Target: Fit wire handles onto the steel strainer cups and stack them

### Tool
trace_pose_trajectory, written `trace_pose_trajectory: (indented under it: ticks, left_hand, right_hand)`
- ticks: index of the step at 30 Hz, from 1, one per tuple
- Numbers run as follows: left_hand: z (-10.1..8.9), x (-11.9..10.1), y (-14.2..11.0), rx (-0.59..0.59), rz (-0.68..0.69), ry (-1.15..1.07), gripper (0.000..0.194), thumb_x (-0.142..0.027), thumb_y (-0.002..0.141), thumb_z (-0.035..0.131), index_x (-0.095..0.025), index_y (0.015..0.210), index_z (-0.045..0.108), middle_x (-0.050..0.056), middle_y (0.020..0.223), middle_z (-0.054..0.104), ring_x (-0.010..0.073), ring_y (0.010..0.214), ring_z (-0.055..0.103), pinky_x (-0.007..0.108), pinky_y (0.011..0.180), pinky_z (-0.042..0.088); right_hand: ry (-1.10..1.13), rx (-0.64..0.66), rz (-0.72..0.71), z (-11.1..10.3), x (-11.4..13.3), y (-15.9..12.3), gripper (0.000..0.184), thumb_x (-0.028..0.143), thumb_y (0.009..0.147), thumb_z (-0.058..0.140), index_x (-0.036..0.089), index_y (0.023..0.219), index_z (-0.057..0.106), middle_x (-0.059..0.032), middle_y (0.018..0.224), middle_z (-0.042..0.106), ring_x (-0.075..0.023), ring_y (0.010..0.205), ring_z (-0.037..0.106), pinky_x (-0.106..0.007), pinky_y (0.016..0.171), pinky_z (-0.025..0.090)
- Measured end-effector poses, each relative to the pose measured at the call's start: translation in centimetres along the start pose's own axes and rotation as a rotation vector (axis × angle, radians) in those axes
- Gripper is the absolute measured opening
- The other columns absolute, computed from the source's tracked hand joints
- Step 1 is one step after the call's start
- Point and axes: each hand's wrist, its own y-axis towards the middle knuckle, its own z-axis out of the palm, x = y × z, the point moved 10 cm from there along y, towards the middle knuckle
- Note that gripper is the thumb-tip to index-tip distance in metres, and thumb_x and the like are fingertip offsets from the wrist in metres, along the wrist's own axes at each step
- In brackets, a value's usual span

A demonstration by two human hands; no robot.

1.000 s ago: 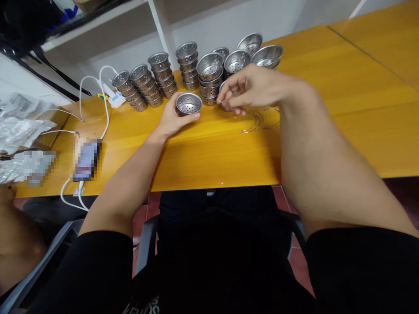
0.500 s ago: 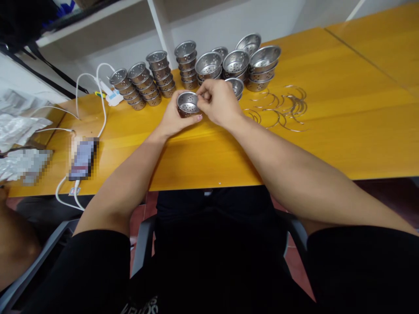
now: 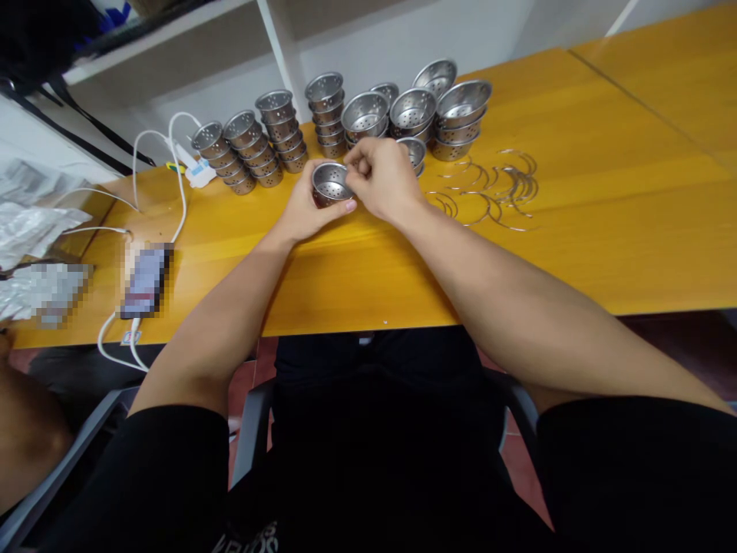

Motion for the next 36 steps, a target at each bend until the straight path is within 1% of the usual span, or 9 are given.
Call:
trace_pose_trajectory:
  ticks: [2, 5, 7, 9, 12, 16, 23, 32, 36]
  left_hand:
    - [-0.4, 0.8, 0.1, -0.019, -0.028, -0.033, 0.102, -0.094, 0.079, 0.087, -0.024, 0.146, 0.056, 0.011, 0.139, 0.07, 0.0312, 0.134, 0.073, 0.058, 0.127, 0.057]
    - [-1.0, 1.8, 0.2, -0.052, -0.06, -0.121, 0.099, -0.095, 0.08, 0.086, -0.025, 0.144, 0.059, 0.011, 0.138, 0.07, 0.0303, 0.131, 0.073, 0.056, 0.126, 0.059]
    - [-1.2, 1.8, 0.2, -0.038, -0.063, -0.137, 0.098, -0.095, 0.081, 0.086, -0.025, 0.144, 0.06, 0.012, 0.139, 0.07, 0.0309, 0.132, 0.072, 0.058, 0.127, 0.059]
    - [-1.0, 1.3, 0.2, -0.004, -0.062, -0.119, 0.097, -0.094, 0.083, 0.085, -0.023, 0.145, 0.061, 0.012, 0.139, 0.071, 0.0313, 0.134, 0.072, 0.059, 0.129, 0.057]
    - [-0.6, -0.1, 0.2, 0.019, -0.036, -0.12, 0.102, -0.095, 0.08, 0.087, -0.022, 0.147, 0.06, 0.013, 0.139, 0.072, 0.0317, 0.133, 0.074, 0.061, 0.128, 0.058]
    - [-0.2, -1.3, 0.3, 0.015, -0.005, -0.095, 0.102, -0.093, 0.077, 0.091, -0.02, 0.142, 0.063, 0.013, 0.135, 0.074, 0.0329, 0.133, 0.075, 0.064, 0.128, 0.057]
    - [-0.2, -1.0, 0.3, 0.01, 0.017, -0.042, 0.099, -0.09, 0.081, 0.09, -0.021, 0.146, 0.059, 0.013, 0.14, 0.071, 0.0327, 0.137, 0.073, 0.058, 0.13, 0.055]
    - [-0.3, -0.5, 0.3, 0.012, 0.043, 0.042, 0.098, -0.088, 0.083, 0.09, -0.023, 0.149, 0.059, 0.014, 0.142, 0.07, 0.0337, 0.138, 0.071, 0.057, 0.13, 0.053]
    - [-0.1, 0.0, 0.4, 0.02, 0.061, 0.037, 0.101, -0.092, 0.083, 0.086, -0.025, 0.153, 0.056, 0.013, 0.147, 0.067, 0.0347, 0.143, 0.068, 0.058, 0.132, 0.051]
  right_hand:
    - [0.054, 0.072, -0.011, 0.2, 1.1, -0.1, 0.04, 0.069, 0.094, 0.091, 0.032, 0.095, 0.077, -0.0026, 0.086, 0.074, -0.0221, 0.079, 0.056, -0.044, 0.081, 0.057]
    - [0.143, 0.25, -0.051, 0.6, 2.8, -0.5, 0.051, 0.074, 0.092, 0.093, 0.027, 0.107, 0.081, -0.0035, 0.09, 0.075, -0.0184, 0.074, 0.056, -0.04, 0.073, 0.052]
    - [0.198, 0.327, -0.04, 0.7, 3.2, -0.8, 0.063, 0.081, 0.085, 0.097, 0.027, 0.114, 0.08, -0.0016, 0.086, 0.073, -0.0177, 0.07, 0.057, -0.038, 0.068, 0.051]
    - [0.247, 0.351, -0.011, 0.8, 3.0, -0.8, 0.071, 0.086, 0.076, 0.1, 0.028, 0.109, 0.078, -0.0003, 0.082, 0.072, -0.0182, 0.068, 0.059, -0.037, 0.065, 0.051]
    - [0.313, 0.332, 0.002, 0.9, 2.9, -0.7, 0.071, 0.086, 0.07, 0.104, 0.028, 0.096, 0.073, -0.0006, 0.076, 0.07, -0.0191, 0.066, 0.06, -0.038, 0.063, 0.053]
    - [0.348, 0.255, 0.038, 1.0, 2.4, -0.6, 0.069, 0.083, 0.07, 0.106, 0.028, 0.091, 0.069, -0.0001, 0.069, 0.066, -0.0188, 0.064, 0.058, -0.038, 0.061, 0.052]
    - [0.348, 0.235, 0.017, 1.4, 1.8, -0.5, 0.068, 0.08, 0.068, 0.109, 0.028, 0.088, 0.07, 0.0005, 0.07, 0.068, -0.0179, 0.059, 0.056, -0.038, 0.054, 0.049]
    - [0.346, 0.233, 0.006, 1.5, 1.7, -0.5, 0.059, 0.072, 0.07, 0.11, 0.028, 0.082, 0.072, -0.0002, 0.065, 0.063, -0.0182, 0.055, 0.054, -0.037, 0.049, 0.046]
    - [0.283, 0.216, -0.001, 1.4, 1.8, -0.7, 0.058, 0.078, 0.08, 0.102, 0.028, 0.086, 0.072, -0.0018, 0.07, 0.066, -0.018, 0.058, 0.054, -0.038, 0.053, 0.048]
